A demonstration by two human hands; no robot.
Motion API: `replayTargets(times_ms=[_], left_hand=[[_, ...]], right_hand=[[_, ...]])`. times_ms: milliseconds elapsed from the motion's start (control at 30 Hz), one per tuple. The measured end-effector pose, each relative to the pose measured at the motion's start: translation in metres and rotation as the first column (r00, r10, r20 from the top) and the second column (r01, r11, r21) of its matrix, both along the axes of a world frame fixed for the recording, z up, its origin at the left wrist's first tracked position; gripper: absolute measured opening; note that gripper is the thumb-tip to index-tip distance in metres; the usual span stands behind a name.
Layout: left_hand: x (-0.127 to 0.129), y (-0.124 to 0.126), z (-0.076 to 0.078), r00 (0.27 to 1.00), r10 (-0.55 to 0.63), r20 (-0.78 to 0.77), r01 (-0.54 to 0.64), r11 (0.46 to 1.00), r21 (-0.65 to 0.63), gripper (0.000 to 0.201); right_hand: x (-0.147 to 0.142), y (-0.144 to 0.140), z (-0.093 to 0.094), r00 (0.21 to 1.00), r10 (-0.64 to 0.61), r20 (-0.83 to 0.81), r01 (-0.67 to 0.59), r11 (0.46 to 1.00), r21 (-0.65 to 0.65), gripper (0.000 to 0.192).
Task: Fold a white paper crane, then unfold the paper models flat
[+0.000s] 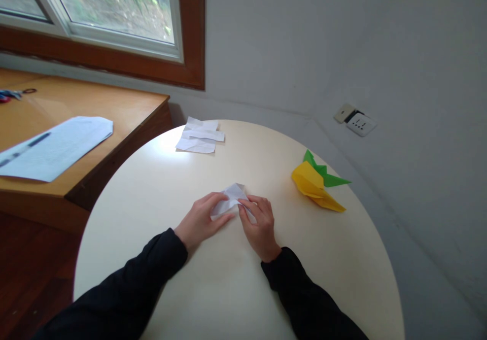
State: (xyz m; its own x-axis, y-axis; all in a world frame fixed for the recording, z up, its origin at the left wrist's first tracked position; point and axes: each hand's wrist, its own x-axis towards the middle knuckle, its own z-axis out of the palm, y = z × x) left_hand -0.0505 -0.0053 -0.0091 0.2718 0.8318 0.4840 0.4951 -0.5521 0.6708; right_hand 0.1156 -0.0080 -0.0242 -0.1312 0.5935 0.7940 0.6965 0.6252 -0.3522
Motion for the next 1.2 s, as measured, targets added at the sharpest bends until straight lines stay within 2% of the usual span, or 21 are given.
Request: replayTargets(times_ms=[267,633,800,1000,1100,1200], left_hand=[[0.0002,-0.0007,-0.0004,0.999,0.049,0.004,-0.049,0.995,0.085,0.013],[0.0007,-0.0014,-0.0004,0.994,0.101,0.05,-0.103,0.994,0.034,0.009],[0.0024,-0.0009,-0.0016,0.978,0.134,0.162,-0.12,0.988,-0.096,0.002],[0.0036,0.0021,-0.0058,0.91,0.183,0.373,-0.063,0.949,-0.31,0.014],[0.0038,0.0033,-0.0043,0.877,0.174,0.448,-0.006,0.936,-0.351,0.016],[0.005,0.0036,0.001,0.849,0.162,0.504,0.034,0.933,-0.358,0.014]], right_hand=[[-0.0006,-0.0023,0.0016,0.999,0.043,-0.014,-0.044,0.999,-0.026,0.02],[-0.0004,-0.0041,0.0025,0.995,0.092,0.046,-0.095,0.994,0.06,0.034],[-0.0013,-0.0028,0.0024,0.986,0.131,0.099,-0.14,0.986,0.094,0.042],[-0.0024,-0.0039,0.0038,0.967,0.221,0.131,-0.226,0.974,0.028,0.056],[-0.0034,-0.0056,0.0054,0.952,0.266,0.148,-0.27,0.963,0.006,0.062],[-0.0047,-0.0078,0.007,0.95,0.261,0.173,-0.263,0.965,-0.011,0.061]])
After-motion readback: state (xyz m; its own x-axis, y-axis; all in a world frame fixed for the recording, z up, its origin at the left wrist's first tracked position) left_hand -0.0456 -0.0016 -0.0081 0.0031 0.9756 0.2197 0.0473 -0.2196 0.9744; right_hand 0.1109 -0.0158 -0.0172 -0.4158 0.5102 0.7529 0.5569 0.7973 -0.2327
